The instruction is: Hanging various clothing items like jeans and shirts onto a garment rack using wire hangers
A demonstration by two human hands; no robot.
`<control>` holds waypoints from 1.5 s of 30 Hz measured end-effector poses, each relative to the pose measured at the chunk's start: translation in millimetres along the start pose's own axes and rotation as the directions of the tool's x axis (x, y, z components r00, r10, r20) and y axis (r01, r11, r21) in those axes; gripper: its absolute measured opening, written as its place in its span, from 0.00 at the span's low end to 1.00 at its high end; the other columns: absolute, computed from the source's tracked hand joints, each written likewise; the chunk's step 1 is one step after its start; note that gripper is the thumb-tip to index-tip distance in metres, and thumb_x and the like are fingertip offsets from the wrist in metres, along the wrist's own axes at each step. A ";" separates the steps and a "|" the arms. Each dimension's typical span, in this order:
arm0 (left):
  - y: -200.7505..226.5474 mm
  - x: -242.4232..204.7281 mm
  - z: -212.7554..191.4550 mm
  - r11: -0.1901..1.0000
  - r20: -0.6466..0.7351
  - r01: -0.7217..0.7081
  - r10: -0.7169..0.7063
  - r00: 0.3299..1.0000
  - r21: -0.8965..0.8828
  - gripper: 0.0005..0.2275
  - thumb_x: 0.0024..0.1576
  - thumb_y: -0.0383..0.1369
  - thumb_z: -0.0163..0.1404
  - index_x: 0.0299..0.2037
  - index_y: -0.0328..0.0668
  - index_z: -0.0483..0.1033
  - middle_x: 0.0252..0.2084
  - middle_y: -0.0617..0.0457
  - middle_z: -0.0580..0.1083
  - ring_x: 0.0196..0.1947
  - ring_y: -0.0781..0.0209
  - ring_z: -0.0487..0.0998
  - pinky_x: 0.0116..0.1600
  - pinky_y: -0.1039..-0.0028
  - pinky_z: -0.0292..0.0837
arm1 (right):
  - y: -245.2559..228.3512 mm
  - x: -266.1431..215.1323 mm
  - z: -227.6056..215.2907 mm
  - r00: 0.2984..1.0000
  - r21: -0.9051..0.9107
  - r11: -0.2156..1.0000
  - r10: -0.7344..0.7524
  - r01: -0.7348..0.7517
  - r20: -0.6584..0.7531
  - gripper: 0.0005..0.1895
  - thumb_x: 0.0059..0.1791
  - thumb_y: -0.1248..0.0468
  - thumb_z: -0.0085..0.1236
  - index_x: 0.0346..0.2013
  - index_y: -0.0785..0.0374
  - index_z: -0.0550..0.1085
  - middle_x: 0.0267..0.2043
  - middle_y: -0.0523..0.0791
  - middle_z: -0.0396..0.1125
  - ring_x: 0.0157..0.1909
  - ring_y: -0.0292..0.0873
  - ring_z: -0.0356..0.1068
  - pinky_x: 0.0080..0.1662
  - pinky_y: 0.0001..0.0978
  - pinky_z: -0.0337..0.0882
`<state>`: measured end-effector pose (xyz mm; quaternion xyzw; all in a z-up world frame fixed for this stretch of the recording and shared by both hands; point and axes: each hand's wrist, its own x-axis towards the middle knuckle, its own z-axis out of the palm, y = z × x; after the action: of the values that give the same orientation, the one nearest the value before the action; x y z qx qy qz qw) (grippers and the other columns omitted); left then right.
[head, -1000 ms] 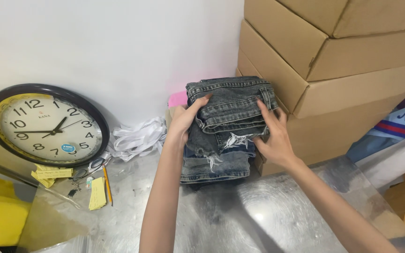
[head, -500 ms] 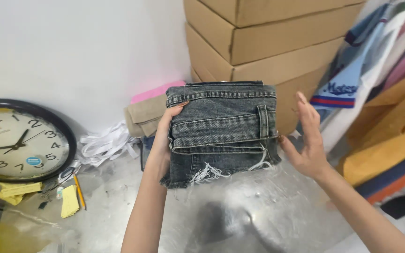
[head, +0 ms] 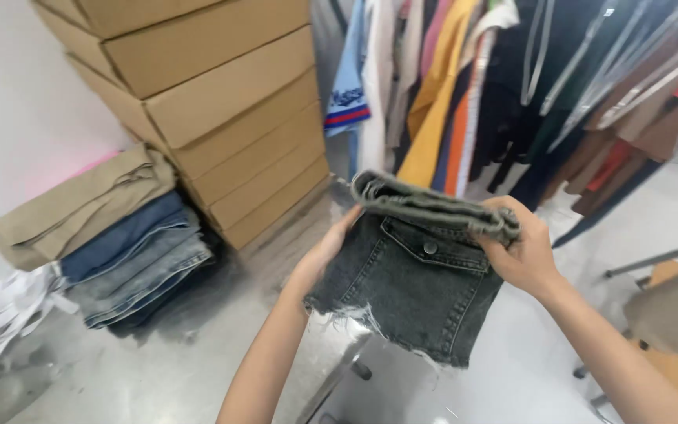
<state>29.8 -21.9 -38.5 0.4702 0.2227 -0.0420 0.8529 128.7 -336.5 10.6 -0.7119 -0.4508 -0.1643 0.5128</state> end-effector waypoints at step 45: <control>-88.9 84.6 313.4 0.894 0.619 -0.448 0.340 0.708 0.021 0.06 0.68 0.24 0.47 0.53 0.40 0.67 0.44 0.46 0.77 0.47 0.60 0.81 0.52 0.70 0.84 | 72.2 -86.1 -142.9 0.742 0.461 0.833 0.512 -0.306 -0.433 0.19 0.53 0.65 0.56 0.58 0.65 0.77 0.49 0.50 0.76 0.50 0.41 0.74 0.53 0.41 0.76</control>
<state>187.4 -316.8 0.1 0.5397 -0.1696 -0.0238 0.8243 173.3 -507.7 -31.4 -0.6121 -0.1393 -0.1534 0.7631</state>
